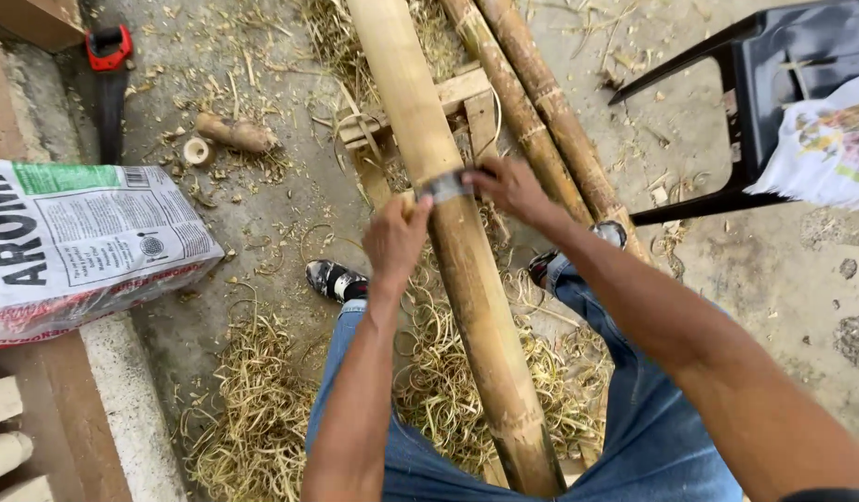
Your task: Use a curved knife to scrape and smooth the surface of a bamboo stalk while seated.
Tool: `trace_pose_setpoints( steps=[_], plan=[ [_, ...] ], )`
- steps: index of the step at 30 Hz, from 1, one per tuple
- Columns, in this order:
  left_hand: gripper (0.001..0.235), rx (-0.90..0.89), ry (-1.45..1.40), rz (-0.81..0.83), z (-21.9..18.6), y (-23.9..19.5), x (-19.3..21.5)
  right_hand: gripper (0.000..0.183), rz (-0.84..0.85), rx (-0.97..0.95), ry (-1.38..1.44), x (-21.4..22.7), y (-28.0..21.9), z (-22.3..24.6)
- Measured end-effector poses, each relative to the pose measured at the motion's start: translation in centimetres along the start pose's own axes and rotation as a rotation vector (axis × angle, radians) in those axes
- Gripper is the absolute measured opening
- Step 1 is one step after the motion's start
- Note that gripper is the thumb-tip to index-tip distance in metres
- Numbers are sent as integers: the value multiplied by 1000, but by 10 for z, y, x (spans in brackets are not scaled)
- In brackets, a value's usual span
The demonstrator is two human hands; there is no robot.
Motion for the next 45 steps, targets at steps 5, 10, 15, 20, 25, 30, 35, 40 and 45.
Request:
trace_pose_setpoints(
  steps=[5,10,15,20,25,30,35,40,45],
  plan=[
    [37,-197,62,-244,-9,97,1,30,-265,199,108,17,77,-2],
    [44,-391,177,-484,-24,90,11,31,-289,99,186,18,72,6],
    [43,-206,119,-238,-17,52,3,38,-230,-82,117,10,31,10],
    [47,-192,229,-274,-16,30,2,44,-357,-9,27,1,9,12],
    [45,-106,224,-161,-14,-32,-2,42,-266,-34,193,-9,-50,20],
    [39,-255,203,-236,-17,-107,-8,37,-259,-98,237,-28,-133,25],
    [37,-319,192,-234,-26,-206,-4,31,-375,21,86,-45,-240,41],
    [36,-295,117,-152,-15,-307,-13,26,-304,117,73,-57,-344,41],
    [38,-185,-69,38,-24,-283,9,45,180,-217,189,-54,-325,25]
  ],
)
Point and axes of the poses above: each hand's wrist, its own y-axis towards the middle knuckle, its own x-axis out of the back of the hand, z = x × y, the point moved 3 cm from there along y, towards the middle knuckle, and after that the axes turned 5 degrees about x, right-handed, at the moved point
